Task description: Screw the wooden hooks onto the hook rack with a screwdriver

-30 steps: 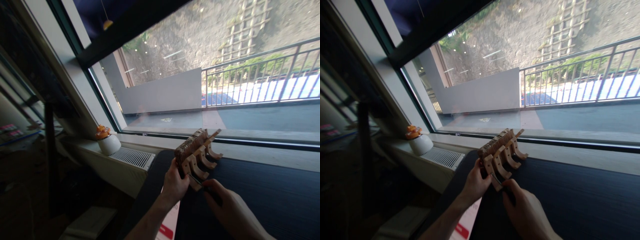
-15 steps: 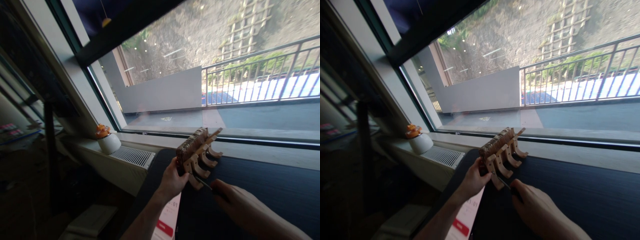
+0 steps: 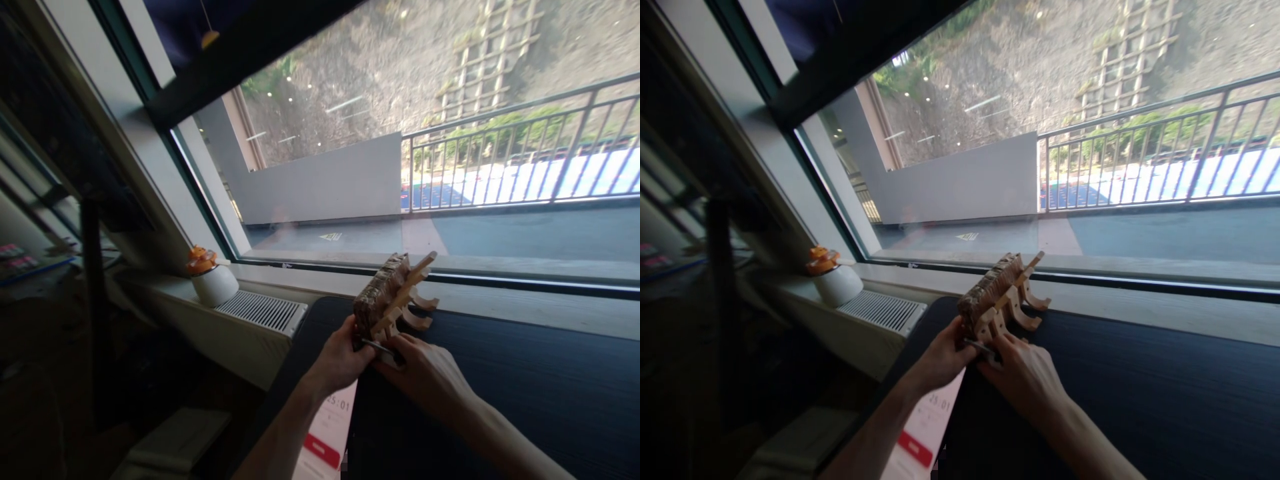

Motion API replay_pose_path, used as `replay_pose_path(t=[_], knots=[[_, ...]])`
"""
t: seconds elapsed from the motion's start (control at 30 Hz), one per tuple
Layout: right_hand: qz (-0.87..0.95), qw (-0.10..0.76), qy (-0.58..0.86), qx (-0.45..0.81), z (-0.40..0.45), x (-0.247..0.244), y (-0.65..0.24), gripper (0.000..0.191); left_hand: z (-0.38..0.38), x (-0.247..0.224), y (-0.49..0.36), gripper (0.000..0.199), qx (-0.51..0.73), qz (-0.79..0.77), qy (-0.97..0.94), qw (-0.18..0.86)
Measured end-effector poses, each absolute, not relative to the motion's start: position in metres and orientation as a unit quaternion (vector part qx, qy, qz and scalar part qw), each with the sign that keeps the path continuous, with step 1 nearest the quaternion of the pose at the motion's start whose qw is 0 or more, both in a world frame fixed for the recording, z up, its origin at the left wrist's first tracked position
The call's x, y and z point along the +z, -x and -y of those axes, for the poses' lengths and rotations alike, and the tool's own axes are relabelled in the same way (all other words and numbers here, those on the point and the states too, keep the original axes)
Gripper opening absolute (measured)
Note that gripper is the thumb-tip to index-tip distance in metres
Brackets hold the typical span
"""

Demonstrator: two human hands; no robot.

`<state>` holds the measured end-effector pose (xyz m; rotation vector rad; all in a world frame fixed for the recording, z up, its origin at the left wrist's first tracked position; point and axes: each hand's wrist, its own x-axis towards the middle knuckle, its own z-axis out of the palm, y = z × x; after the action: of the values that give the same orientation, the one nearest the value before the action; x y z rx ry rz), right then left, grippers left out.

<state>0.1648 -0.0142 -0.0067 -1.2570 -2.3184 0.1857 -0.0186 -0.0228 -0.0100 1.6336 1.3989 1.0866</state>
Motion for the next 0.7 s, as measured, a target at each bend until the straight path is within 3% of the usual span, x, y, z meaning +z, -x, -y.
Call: replay_pose_path(t=[0.27,0.7], knots=[[0.853,0.226,0.468,0.042,0.011,-0.007,-0.161,0.006,0.028,-0.004,0.014,0.036,0.376,-0.551,-0.672,0.322],[0.865,0.206,0.449,0.088,0.009,-0.009,-0.177,0.012,0.027,-0.007,0.012,0.036,0.384,-0.537,-0.662,0.354]])
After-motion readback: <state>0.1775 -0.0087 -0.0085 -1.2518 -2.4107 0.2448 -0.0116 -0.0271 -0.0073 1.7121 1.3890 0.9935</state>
